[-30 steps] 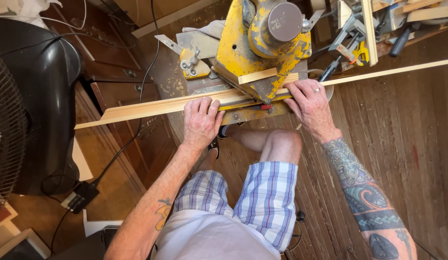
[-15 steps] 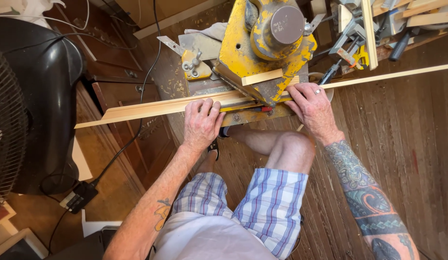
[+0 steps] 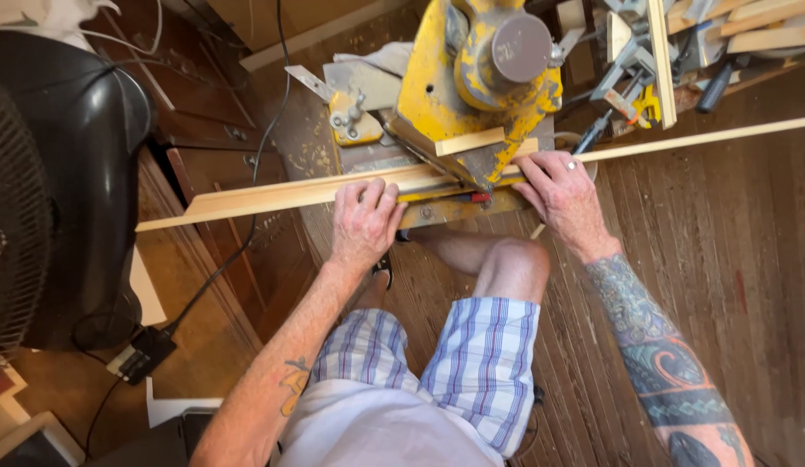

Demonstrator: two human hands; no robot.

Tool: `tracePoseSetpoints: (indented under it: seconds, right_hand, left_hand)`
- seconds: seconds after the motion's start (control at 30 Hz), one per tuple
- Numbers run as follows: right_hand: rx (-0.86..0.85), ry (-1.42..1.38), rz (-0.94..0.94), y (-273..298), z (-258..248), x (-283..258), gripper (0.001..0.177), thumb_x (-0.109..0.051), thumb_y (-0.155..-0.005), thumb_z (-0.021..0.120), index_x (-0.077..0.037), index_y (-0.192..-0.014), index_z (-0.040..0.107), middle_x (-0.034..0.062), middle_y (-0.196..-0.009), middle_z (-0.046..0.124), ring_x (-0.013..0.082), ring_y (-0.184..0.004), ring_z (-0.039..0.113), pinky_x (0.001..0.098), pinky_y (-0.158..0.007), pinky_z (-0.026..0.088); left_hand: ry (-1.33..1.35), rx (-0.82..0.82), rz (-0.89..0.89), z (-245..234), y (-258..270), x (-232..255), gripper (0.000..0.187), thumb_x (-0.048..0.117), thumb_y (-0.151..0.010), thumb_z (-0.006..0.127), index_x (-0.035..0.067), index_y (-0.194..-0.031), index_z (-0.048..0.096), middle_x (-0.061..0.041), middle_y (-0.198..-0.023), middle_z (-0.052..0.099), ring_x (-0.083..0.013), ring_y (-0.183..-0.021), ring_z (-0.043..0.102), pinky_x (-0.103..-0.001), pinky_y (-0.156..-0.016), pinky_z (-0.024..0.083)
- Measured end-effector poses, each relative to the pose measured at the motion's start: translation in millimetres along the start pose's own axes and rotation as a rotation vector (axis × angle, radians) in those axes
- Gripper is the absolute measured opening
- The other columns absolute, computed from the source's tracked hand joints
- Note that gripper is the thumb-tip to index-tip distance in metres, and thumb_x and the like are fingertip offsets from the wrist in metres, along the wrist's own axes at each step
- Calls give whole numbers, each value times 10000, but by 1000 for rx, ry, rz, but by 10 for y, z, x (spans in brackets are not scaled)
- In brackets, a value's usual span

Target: Processing thin wooden strips through a machine and recording measurements on a notepad.

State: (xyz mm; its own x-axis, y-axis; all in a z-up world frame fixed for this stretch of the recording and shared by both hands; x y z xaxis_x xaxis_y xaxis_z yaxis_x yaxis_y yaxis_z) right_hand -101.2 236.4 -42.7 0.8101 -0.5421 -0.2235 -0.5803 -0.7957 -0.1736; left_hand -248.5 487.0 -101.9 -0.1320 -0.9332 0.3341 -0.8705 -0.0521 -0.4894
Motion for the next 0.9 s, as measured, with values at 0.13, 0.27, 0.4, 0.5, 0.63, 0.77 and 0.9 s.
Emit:
tracePoseSetpoints:
  seconds: [0.13, 0.27, 0.4, 0.5, 0.63, 0.77, 0.9]
  right_hand:
    - [2, 4, -4, 45, 29, 43, 314, -289, -1064, 644, -51, -1264, 687, 128, -1123, 656, 317, -1116, 643, 441, -1010, 512]
    - [-1, 18, -4, 38, 49, 36, 312, -298, -1062, 641, -70, -1270, 690, 112, -1126, 657, 301, -1131, 644, 426, -1018, 511]
    - [7, 6, -4, 23, 22, 31, 301, -289, -1058, 646, -76, -1267, 691, 104, -1118, 654, 291, -1125, 642, 421, -1026, 509]
    - [6, 29, -13, 39, 67, 74, 300, -297, -1059, 646, -83, -1266, 690, 94, -1127, 654, 280, -1137, 642, 412, -1035, 506]
    - [0, 45, -24, 5, 47, 47, 296, -293, -1055, 648, -81, -1256, 697, 104, -1121, 661, 287, -1126, 651, 415, -1034, 510]
    - [4, 37, -32, 21, 69, 32, 305, -279, -1048, 656, -78, -1275, 688, 109, -1138, 657, 291, -1141, 651, 416, -1043, 509]
    - [5, 26, -46, -20, 27, 13, 297, -268, -1050, 654, -66, -1266, 688, 126, -1131, 660, 306, -1129, 657, 423, -1025, 521]
  left_hand:
    - [4, -6, -10, -11, -24, 19, 299, 370, -1064, 552, 103, -1158, 650, -82, -1068, 595, -280, -983, 558, -425, -886, 470]
    - [-13, -13, -8, -32, -16, 12, 295, 365, -1059, 558, 101, -1157, 647, -81, -1066, 594, -279, -986, 559, -427, -888, 470]
    - [-6, -9, -8, -2, -5, 5, 301, 369, -1063, 544, 103, -1163, 643, -93, -1069, 585, -285, -983, 556, -438, -897, 471]
    - [-5, 1, -8, -12, -15, -3, 292, 363, -1062, 551, 103, -1165, 637, -100, -1073, 569, -290, -987, 553, -437, -900, 471]
    - [-17, 8, -14, -34, -24, -1, 293, 362, -1066, 536, 101, -1163, 627, -113, -1083, 563, -306, -976, 564, -452, -898, 478]
    - [7, 0, -22, -21, 1, 9, 299, 374, -1059, 558, 100, -1159, 623, -111, -1084, 558, -299, -1003, 569, -445, -906, 466]
    - [5, 1, -11, -12, -20, 1, 306, 372, -1050, 575, 91, -1159, 629, -123, -1078, 573, -314, -1014, 585, -462, -911, 466]
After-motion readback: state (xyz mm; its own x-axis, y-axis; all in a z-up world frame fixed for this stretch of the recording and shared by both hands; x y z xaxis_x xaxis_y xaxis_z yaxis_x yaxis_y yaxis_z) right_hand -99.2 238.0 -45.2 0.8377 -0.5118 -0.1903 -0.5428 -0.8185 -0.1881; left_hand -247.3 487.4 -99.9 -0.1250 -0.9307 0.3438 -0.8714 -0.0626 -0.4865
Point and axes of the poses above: each hand's wrist, its own y-axis away from the middle knuckle, its own z-axis out of the palm, x = y × z, the point moved 6 cm from there along -y, towards the middle knuckle
